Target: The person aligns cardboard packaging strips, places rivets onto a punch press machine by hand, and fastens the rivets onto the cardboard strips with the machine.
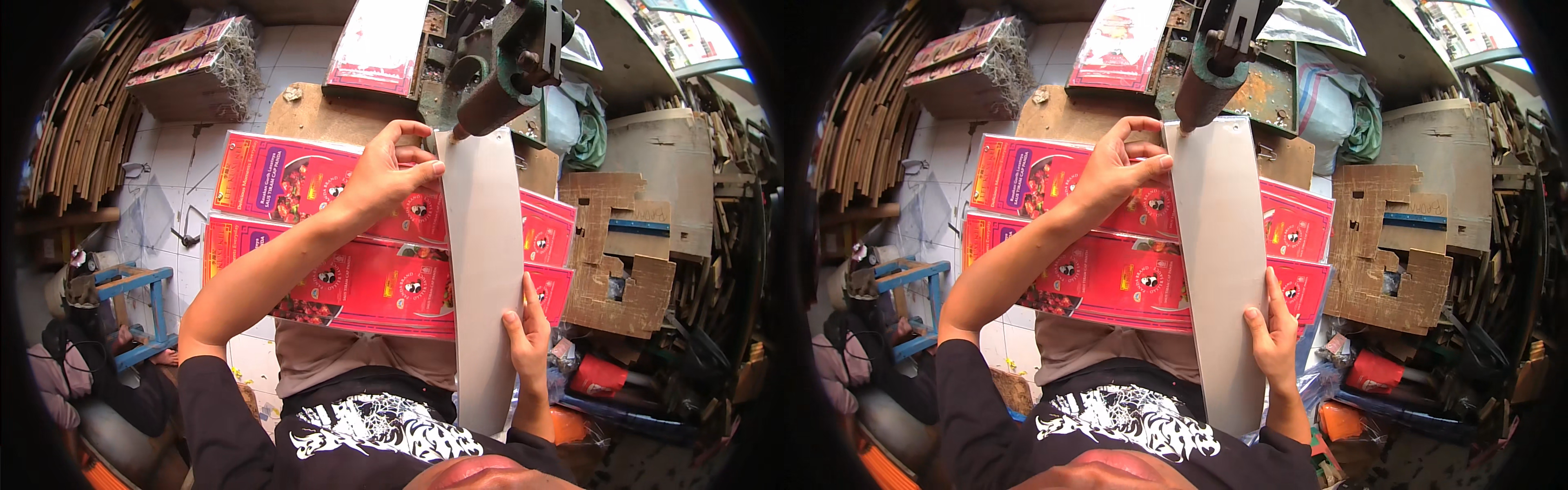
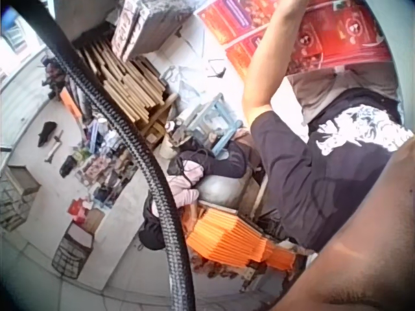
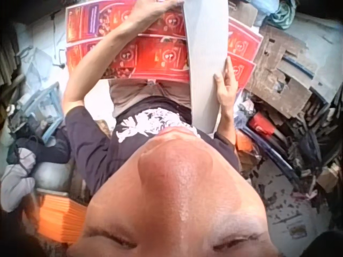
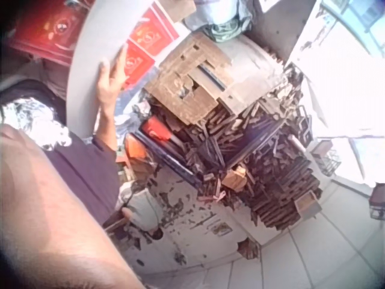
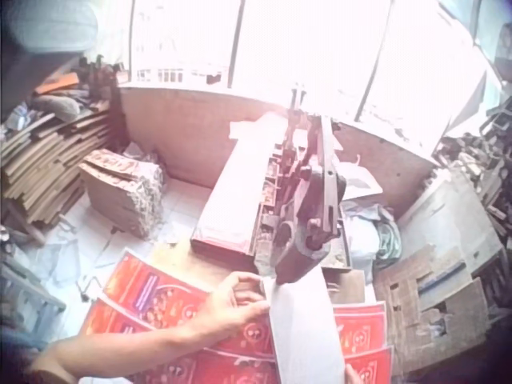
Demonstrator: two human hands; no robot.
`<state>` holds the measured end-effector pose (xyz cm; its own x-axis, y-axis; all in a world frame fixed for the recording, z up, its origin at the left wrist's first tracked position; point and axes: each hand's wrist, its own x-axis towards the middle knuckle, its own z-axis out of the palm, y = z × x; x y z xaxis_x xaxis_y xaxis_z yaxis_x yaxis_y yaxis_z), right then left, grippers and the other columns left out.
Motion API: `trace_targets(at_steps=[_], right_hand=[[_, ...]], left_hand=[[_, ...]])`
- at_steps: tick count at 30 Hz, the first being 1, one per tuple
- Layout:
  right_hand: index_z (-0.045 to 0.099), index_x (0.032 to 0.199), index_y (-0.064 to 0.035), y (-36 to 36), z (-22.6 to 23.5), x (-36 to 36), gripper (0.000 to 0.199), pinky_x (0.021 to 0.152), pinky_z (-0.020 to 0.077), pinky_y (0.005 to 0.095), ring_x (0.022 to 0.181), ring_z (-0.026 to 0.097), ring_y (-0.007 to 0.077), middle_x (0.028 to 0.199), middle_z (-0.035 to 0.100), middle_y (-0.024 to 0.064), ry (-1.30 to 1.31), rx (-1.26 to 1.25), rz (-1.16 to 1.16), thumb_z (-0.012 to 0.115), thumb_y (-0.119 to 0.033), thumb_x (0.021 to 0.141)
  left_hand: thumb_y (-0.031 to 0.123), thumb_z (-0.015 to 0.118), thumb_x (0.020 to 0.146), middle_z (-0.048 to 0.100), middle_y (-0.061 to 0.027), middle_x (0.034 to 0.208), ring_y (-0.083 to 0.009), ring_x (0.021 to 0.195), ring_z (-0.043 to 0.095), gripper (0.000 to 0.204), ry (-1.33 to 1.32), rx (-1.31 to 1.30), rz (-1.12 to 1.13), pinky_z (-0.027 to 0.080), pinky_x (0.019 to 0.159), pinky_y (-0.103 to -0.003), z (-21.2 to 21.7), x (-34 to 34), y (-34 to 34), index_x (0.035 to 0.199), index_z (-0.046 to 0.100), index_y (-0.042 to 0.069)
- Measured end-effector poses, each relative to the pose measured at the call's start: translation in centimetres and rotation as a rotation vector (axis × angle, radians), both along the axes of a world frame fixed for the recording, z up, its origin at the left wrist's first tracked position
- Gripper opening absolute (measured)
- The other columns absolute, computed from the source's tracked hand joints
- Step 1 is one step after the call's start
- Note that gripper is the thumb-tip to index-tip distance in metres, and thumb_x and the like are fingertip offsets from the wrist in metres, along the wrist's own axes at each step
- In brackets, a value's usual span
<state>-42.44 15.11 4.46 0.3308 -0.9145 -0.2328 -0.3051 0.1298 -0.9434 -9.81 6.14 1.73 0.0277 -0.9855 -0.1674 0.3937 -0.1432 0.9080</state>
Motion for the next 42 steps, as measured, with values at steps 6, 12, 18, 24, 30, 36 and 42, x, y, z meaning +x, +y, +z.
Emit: trace_targets(at_steps=[6,12,18,24,30,36,42], right_hand=[[0.028,0.155,0.0058,0.9,0.4,0.4,0.061,0.108,0.0425,0.0343,0.129,0.055,0.0228,0.147,0.050,0.0210,-0.094,-0.011,-0.044,0.056,-0.003,0.101],[0.043,0.147,0.0061,3.1,0.9,-2.4,0.052,0.100,0.0466,0.0313,0.116,0.061,0.0183,0.129,0.062,0.0134,-0.011,0.000,0.030,0.059,-0.018,0.103],[0.060,0.130,0.0029,5.6,1.7,-1.3,0.059,0.109,0.0404,0.0381,0.127,0.054,0.0235,0.136,0.056,0.0147,-0.423,0.011,0.505,0.052,-0.050,0.104],[0.037,0.148,-0.0084,10.0,-0.7,2.0,0.069,0.089,0.0521,0.0331,0.104,0.064,0.0182,0.126,0.062,0.0127,-0.596,0.532,0.353,0.074,-0.030,0.094],[0.043,0.147,0.0027,8.0,1.5,0.7,0.054,0.090,0.0541,0.0302,0.104,0.068,0.0204,0.125,0.067,0.0164,-0.265,-0.104,0.021,0.065,-0.006,0.099],[0.055,0.138,0.0053,8.1,2.5,1.5,0.050,0.088,0.0531,0.0272,0.101,0.068,0.0140,0.117,0.071,0.0177,-0.020,-0.379,-0.044,0.073,-0.008,0.093],[0.056,0.137,0.0055,9.0,2.1,3.1,0.051,0.081,0.0558,0.0291,0.093,0.070,0.0160,0.107,0.074,0.0161,-0.023,-0.395,-0.096,0.075,-0.008,0.091]], left_hand=[[0.007,0.074,0.092,0.069,-0.0112,0.097,-0.0153,0.092,0.069,0.054,0.048,-0.072,-0.023,0.060,0.082,-0.032,-1.1,0.0,0.1,0.134,0.042,-0.002],[0.011,0.067,0.098,0.069,-0.0075,0.101,-0.0137,0.089,0.069,0.033,0.043,-0.161,-0.167,0.058,0.078,-0.028,-0.5,0.1,0.5,0.126,0.054,-0.001],[0.018,0.066,0.099,0.067,-0.0064,0.102,-0.0166,0.097,0.067,0.026,0.184,-0.256,-0.415,0.055,0.088,-0.034,2.9,0.0,3.0,0.119,0.058,0.003],[0.018,0.066,0.098,0.064,-0.0117,0.105,-0.0253,0.104,0.067,0.030,0.423,-0.367,-0.528,0.056,0.092,-0.038,4.6,-0.6,6.1,0.122,0.054,0.003],[0.035,0.047,0.108,0.065,-0.0145,0.129,-0.0191,0.117,0.064,0.049,0.300,-0.188,-0.092,0.050,0.103,-0.037,5.8,0.0,11.1,0.137,0.052,-0.003],[0.033,0.051,0.107,0.068,-0.0162,0.123,-0.0224,0.108,0.070,0.047,0.284,-0.357,0.008,0.057,0.094,-0.040,5.7,0.2,16.4,0.135,0.054,-0.003],[0.009,0.060,0.100,0.071,-0.0154,0.116,-0.0192,0.102,0.070,0.033,0.082,-0.313,0.228,0.062,0.086,-0.036,6.8,-0.2,17.9,0.131,0.057,-0.005]])
